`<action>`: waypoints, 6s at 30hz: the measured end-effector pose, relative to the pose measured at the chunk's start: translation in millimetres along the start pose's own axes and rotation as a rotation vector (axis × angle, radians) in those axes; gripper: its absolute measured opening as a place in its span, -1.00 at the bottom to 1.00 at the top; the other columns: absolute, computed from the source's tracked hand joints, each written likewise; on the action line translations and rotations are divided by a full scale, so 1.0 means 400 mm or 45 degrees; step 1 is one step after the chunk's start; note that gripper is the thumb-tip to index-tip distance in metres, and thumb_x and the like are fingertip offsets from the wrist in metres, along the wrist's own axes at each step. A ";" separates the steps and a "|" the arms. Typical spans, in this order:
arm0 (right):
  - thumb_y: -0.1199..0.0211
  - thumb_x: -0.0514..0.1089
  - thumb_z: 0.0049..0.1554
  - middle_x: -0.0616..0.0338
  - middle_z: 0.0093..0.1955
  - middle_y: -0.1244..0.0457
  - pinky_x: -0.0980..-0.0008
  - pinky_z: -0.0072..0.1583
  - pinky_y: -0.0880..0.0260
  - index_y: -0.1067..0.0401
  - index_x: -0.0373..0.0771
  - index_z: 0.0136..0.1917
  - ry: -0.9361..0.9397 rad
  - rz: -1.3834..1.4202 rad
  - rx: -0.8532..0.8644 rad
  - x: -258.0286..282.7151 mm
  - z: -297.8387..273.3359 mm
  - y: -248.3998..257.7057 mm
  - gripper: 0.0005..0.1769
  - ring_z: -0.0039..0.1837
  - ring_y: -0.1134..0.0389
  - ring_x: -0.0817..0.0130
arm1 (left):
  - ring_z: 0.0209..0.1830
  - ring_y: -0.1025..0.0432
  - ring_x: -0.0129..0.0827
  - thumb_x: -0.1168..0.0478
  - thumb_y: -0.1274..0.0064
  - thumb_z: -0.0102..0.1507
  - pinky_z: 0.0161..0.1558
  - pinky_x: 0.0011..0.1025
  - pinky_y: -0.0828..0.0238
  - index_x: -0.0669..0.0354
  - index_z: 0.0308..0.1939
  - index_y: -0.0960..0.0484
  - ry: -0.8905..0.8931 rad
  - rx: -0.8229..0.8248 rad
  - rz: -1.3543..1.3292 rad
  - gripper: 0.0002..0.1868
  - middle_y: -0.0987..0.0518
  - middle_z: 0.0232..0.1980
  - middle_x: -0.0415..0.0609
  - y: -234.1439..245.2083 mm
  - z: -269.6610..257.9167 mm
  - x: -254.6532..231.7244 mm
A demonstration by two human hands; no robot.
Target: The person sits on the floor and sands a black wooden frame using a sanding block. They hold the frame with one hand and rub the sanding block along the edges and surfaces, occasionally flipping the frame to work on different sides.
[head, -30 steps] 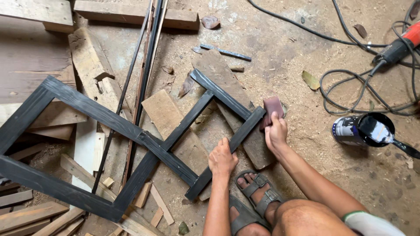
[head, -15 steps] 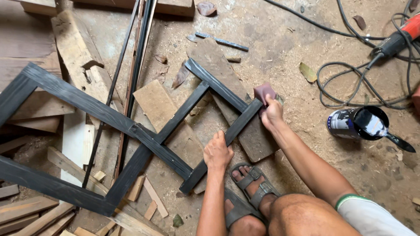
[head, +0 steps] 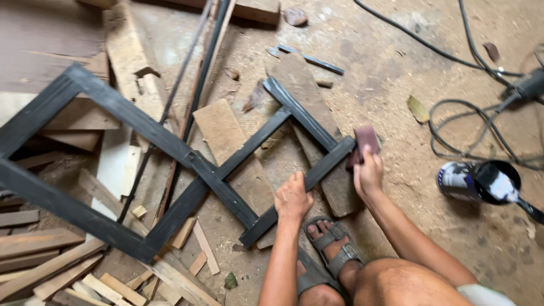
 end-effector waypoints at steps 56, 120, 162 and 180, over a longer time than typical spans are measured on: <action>0.14 -0.04 0.48 -0.11 0.07 -0.30 0.44 -0.03 -0.31 -0.40 -0.50 0.21 0.155 -0.565 0.814 0.121 0.137 -0.018 -0.53 0.05 -0.31 0.14 | -0.24 -0.54 -0.01 0.13 -0.26 0.11 -0.29 -0.03 -0.51 0.08 -0.04 -0.38 -0.082 -0.110 0.017 -0.55 -0.52 -0.13 0.03 -0.068 0.019 -0.004; -0.16 -0.09 0.38 0.03 0.07 -0.35 0.25 0.25 -0.33 -0.51 -0.29 0.20 0.717 -0.587 0.188 0.185 -0.005 0.199 -0.73 0.17 -0.28 0.38 | -0.21 -0.39 -0.16 -0.12 -0.39 -0.09 -0.19 -0.18 -0.27 0.05 -0.25 -0.53 -0.361 -0.420 0.035 -0.48 -0.46 -0.26 -0.10 -0.037 0.087 -0.184; 0.23 -0.06 0.42 -0.06 0.71 0.19 0.03 0.62 0.34 0.02 -0.29 0.65 1.115 -1.504 0.773 0.112 -0.061 -0.098 -0.41 0.68 0.25 -0.14 | -0.32 -0.64 0.08 -0.26 -0.08 0.16 -0.27 -0.07 -0.57 0.08 -0.07 -0.44 -0.792 0.354 0.287 -0.46 -0.65 -0.27 0.13 -0.077 -0.039 -0.028; 0.14 -0.16 0.38 -0.25 0.71 0.27 -0.05 0.56 0.07 0.05 -0.45 0.62 0.891 -1.310 0.728 0.167 -0.166 -0.069 -0.38 0.62 0.15 -0.29 | -0.39 -0.63 0.06 -0.22 -0.10 0.09 -0.33 -0.09 -0.56 0.05 -0.12 -0.43 -0.780 0.266 0.230 -0.49 -0.65 -0.36 0.09 -0.113 -0.046 -0.018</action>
Point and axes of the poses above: each hand's wrist, its own z-axis towards the middle knuckle, its own y-axis out of the back of the hand, x = y × z, the point moved 3 cm from there along z, towards the middle knuckle
